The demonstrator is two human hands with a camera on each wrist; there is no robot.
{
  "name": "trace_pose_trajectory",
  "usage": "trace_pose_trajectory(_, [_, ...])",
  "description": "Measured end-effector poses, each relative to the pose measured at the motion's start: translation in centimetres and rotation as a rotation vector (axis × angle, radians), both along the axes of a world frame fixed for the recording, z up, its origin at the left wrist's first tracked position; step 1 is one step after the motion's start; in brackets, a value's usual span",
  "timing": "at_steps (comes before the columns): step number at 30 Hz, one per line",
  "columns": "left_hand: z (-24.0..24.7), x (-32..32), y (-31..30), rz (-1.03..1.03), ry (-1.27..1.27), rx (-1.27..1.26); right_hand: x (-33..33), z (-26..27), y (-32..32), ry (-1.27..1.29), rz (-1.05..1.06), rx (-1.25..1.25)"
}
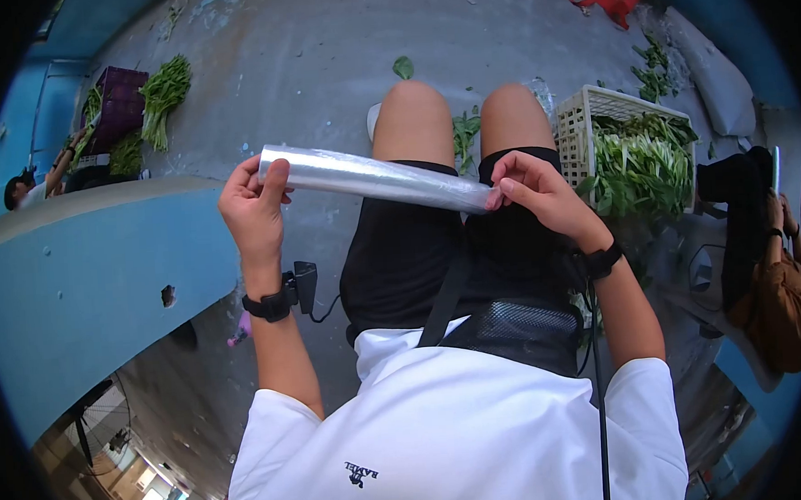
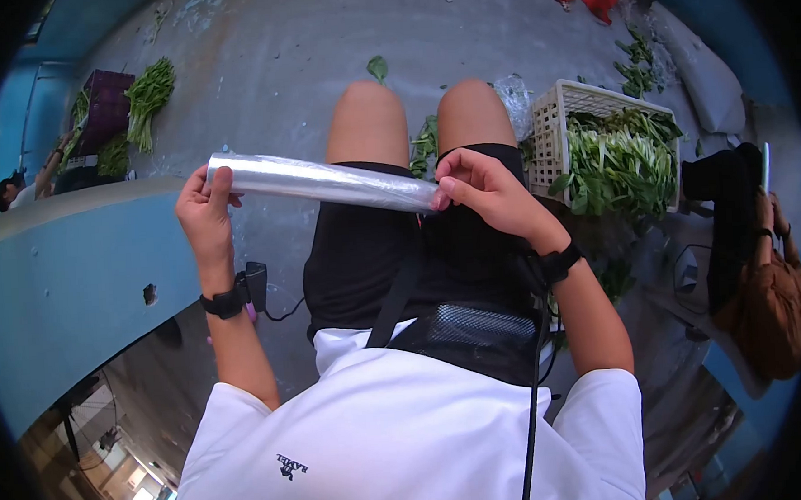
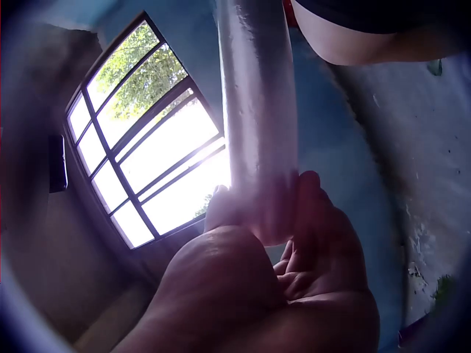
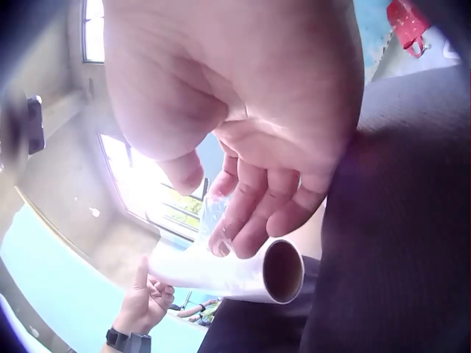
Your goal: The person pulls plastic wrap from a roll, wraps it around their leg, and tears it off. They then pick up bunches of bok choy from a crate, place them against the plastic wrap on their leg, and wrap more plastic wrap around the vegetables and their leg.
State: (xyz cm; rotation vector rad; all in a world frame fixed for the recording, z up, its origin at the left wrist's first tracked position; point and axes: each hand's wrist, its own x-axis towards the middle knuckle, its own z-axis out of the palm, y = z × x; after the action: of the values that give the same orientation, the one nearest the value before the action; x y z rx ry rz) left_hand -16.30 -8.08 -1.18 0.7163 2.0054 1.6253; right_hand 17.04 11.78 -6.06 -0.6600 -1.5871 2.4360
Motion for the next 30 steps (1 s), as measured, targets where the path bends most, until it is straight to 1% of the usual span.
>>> trace_pose_trajectory(2, [0.3, 0.7, 1.1, 0.001, 0.02, -0.005, -0.6, 0.6, -0.3, -0.004, -0.006, -0.012])
trace_pose_trajectory(4, [0.5, 1.1, 2.0, -0.024, 0.023, -0.029, -1.5, 1.1, -0.5, -0.127, 0.137, 0.312])
trace_pose_trajectory(5, [0.3, 1.3, 2.4, -0.046, 0.013, -0.016, -2.2, 1.5, -0.7, -0.22, 0.142, 0.429])
trace_pose_trajectory(6, [0.2, 1.5, 2.7, -0.044, 0.02, -0.015, -2.8, 1.4, -0.8, -0.213, 0.142, 0.431])
trace_pose_trajectory(8, [0.0, 1.8, 3.3, -0.057, 0.026, -0.052, -3.5, 1.2, -1.1, -0.268, 0.181, 0.6])
trace_pose_trajectory(9, [0.2, 2.0, 3.6, -0.041, 0.036, -0.057, -3.7, 1.3, -1.4, -0.211, 0.116, 0.552])
trace_pose_trajectory(10, [0.3, 2.1, 3.8, -0.034, 0.034, -0.056, -3.6, 1.4, -1.5, -0.212, 0.123, 0.553])
trace_pose_trajectory(12, [0.3, 2.0, 4.0, -0.021, 0.029, -0.088, -3.6, 1.5, -1.6, 0.026, -0.037, 0.754])
trace_pose_trajectory(13, [0.1, 1.9, 4.0, -0.009, 0.028, -0.086, -3.4, 1.2, -1.6, 0.03, -0.025, 0.756])
trace_pose_trajectory(15, [-0.2, 1.8, 4.0, -0.013, 0.016, -0.088, -3.0, 0.0, -1.7, 0.15, -0.01, 0.336])
trace_pose_trajectory(16, [-0.2, 1.9, 4.0, -0.009, 0.016, -0.087, -3.1, -0.4, -1.6, 0.151, -0.006, 0.336])
trace_pose_trajectory(18, [-0.2, 2.0, 4.3, -0.043, 0.033, -0.03, -3.8, -0.9, -1.2, 0.062, 0.008, -0.008])
trace_pose_trajectory(19, [-0.2, 2.1, 4.4, -0.049, 0.034, -0.03, -4.7, -0.1, -0.9, 0.02, 0.015, -0.07])
trace_pose_trajectory(20, [-0.2, 2.1, 4.4, -0.062, 0.044, -0.024, -5.4, 0.8, -0.5, 0.021, 0.01, -0.069])
trace_pose_trajectory(22, [0.0, 2.4, 4.5, -0.074, 0.056, -0.015, -6.6, 2.3, 0.0, -0.283, 0.176, 0.169])
trace_pose_trajectory(23, [0.4, 2.6, 4.6, -0.081, 0.067, -0.01, -6.9, 2.5, 0.1, -0.281, 0.176, 0.17])
trace_pose_trajectory(25, [0.9, 2.9, 4.8, -0.084, 0.081, -0.001, -7.6, 2.9, 0.2, -0.237, 0.255, 0.432])
trace_pose_trajectory(26, [1.0, 3.1, 5.0, -0.088, 0.067, 0.016, -7.8, 3.3, 0.1, -0.235, 0.259, 0.436])
trace_pose_trajectory(28, [1.3, 3.0, 4.9, -0.086, 0.054, 0.032, -7.7, 4.3, -0.7, -0.136, 0.2, 0.535])
trace_pose_trajectory(29, [1.4, 2.9, 4.8, -0.109, 0.051, 0.018, -7.6, 4.1, -1.0, -0.043, 0.146, 0.587])
trace_pose_trajectory(30, [1.5, 2.8, 4.8, -0.134, 0.048, 0.004, -7.4, 3.8, -1.2, -0.042, 0.146, 0.587])
